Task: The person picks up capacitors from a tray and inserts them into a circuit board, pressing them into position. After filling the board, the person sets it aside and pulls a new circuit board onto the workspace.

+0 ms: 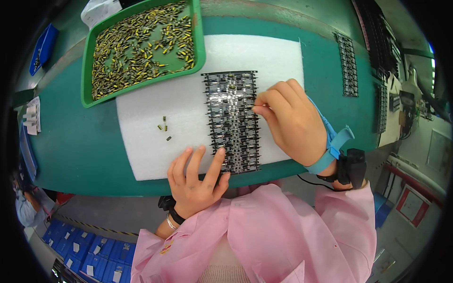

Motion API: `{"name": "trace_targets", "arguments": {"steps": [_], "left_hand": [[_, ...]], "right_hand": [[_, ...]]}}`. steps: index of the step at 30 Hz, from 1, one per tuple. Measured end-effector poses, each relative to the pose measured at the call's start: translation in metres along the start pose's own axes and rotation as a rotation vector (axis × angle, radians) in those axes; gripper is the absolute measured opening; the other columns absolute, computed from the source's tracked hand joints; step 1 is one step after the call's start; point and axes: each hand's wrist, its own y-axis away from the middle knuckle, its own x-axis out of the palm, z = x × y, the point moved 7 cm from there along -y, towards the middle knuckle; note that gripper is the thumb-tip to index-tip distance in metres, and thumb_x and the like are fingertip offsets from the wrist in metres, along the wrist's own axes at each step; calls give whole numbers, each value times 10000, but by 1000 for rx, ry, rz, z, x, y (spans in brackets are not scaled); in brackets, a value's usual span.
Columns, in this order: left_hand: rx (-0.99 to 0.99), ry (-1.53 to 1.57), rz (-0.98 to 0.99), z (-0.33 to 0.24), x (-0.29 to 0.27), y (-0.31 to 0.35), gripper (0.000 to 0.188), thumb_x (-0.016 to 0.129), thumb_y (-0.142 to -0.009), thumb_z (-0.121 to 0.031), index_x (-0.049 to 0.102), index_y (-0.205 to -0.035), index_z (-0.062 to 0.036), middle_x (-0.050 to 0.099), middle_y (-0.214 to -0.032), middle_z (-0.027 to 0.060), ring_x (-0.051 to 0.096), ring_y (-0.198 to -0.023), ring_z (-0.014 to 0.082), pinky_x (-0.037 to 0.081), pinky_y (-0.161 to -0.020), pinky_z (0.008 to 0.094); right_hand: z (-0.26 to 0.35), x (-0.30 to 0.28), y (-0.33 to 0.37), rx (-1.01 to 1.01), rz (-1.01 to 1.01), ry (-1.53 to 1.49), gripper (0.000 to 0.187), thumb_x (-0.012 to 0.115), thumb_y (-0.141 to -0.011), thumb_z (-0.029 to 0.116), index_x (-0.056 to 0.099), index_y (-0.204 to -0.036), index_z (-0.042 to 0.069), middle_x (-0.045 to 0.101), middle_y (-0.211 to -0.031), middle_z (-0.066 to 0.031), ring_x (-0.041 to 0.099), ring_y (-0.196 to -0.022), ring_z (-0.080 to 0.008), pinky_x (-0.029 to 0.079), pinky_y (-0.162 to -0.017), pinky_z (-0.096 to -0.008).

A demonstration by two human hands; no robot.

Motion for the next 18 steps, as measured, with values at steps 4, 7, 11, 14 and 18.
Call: {"name": "trace_targets", "arguments": {"steps": [4, 7, 11, 14, 18], "left_hand": [[4, -7, 11, 0, 1, -1, 363, 598, -850, -362, 679, -1174, -220, 553, -1220, 102, 486, -1132, 292, 411, -906, 416], [-1, -27, 11, -1, 0, -3, 351, 561, -876, -384, 681, -1173, -239, 577, -1195, 75, 489, -1133, 261, 423, -903, 385], [-11, -43, 19, -1, -1, -2, 349, 540, -891, -395, 681, -1175, -250, 589, -1181, 60, 491, -1133, 245, 426, -903, 367], [-15, -44, 21, 0, 0, -1, 350, 537, -893, -397, 680, -1178, -251, 591, -1180, 60, 490, -1133, 243, 423, -904, 364], [-13, -38, 14, 0, 1, -1, 352, 534, -897, -399, 679, -1181, -249, 596, -1175, 58, 490, -1132, 241, 421, -906, 360]], "right_hand": [[-2, 9, -6, -30, 1, -25, 153, 671, -763, -47, 572, -877, -17, 568, -847, -106, 531, -786, -286, 438, -681, -361], [0, 13, -12, -48, 9, -14, 149, 663, -768, -46, 568, -880, -16, 560, -854, -108, 526, -794, -289, 440, -686, -365], [3, 18, -21, -68, 57, 41, 139, 652, -774, -44, 562, -875, -11, 547, -855, -110, 516, -806, -292, 442, -688, -367], [7, 21, -25, -107, 96, 74, 134, 647, -776, -44, 558, -870, -7, 539, -851, -110, 510, -810, -293, 444, -688, -366], [9, 25, -28, -128, 141, 134, 135, 643, -773, -50, 557, -867, -2, 539, -852, -107, 506, -803, -290, 446, -688, -366]]}}
